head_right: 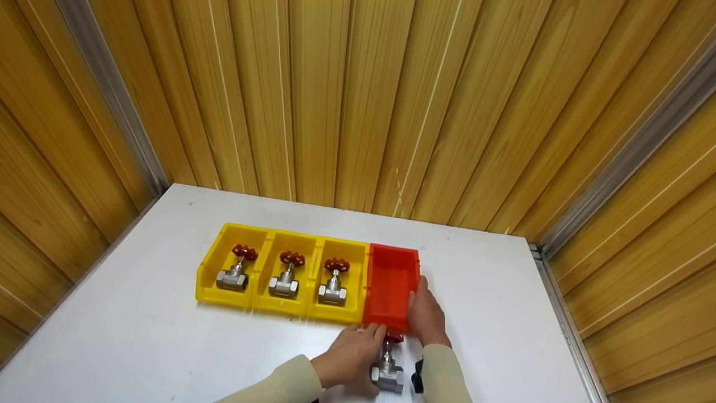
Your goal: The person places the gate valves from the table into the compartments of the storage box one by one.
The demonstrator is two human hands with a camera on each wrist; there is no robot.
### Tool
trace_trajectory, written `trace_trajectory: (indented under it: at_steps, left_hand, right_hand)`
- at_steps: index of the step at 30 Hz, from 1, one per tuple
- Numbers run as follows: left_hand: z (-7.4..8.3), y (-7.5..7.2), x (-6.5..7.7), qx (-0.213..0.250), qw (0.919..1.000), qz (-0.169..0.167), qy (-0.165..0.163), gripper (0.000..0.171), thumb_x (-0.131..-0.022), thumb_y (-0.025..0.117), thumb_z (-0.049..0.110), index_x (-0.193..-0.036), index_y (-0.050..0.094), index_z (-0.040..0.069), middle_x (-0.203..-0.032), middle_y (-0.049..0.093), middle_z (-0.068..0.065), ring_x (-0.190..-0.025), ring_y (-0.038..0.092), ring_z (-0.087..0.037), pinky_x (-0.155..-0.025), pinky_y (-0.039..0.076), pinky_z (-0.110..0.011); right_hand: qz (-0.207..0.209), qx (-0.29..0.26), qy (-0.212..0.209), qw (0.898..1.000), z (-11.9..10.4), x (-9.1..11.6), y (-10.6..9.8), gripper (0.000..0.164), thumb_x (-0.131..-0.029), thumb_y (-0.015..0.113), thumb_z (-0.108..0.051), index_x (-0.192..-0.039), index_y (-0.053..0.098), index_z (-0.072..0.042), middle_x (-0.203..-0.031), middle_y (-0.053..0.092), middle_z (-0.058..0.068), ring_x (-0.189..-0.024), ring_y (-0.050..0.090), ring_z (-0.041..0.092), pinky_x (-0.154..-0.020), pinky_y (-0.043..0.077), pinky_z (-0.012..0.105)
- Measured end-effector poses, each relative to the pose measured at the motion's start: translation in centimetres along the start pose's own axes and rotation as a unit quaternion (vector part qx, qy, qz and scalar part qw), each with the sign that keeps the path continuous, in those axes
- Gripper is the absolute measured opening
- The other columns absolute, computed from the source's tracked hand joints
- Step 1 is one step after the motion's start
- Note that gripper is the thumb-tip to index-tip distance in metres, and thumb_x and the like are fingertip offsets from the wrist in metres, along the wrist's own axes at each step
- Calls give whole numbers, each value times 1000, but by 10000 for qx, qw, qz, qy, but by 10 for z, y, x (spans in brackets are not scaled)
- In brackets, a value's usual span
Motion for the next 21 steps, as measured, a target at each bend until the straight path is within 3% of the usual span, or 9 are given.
trace_trajectory:
  at_steps: [11, 21]
  left_hand:
    - [-4, -3, 5, -25, 9994, 336, 83, 87, -51, 82, 70, -114, 48, 20, -95, 54, 6, -76, 48, -8, -62, 35, -24]
    - [-5, -9, 8, -32, 9982, 570, 170, 87, -51, 80, 71, -113, 47, 20, -96, 54, 6, -78, 49, -7, -63, 36, -23]
  right_hand:
    - [160, 135, -171, 9996, -2, 0, -2, 43, -103, 39, -18, -143, 26, -7, -125, 58, 18, -99, 56, 28, -94, 45, 53]
    - [111, 139, -157, 9997, -1, 1, 0, 39, -104, 39, -23, -140, 28, -11, -124, 59, 15, -95, 57, 25, -94, 48, 51]
Point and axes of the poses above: each hand's wrist, its own x-axis away from the middle knuckle, its own y-axis out of the palm, z = x × y, the point moved 8 cm from there along -x, towards the middle knuckle
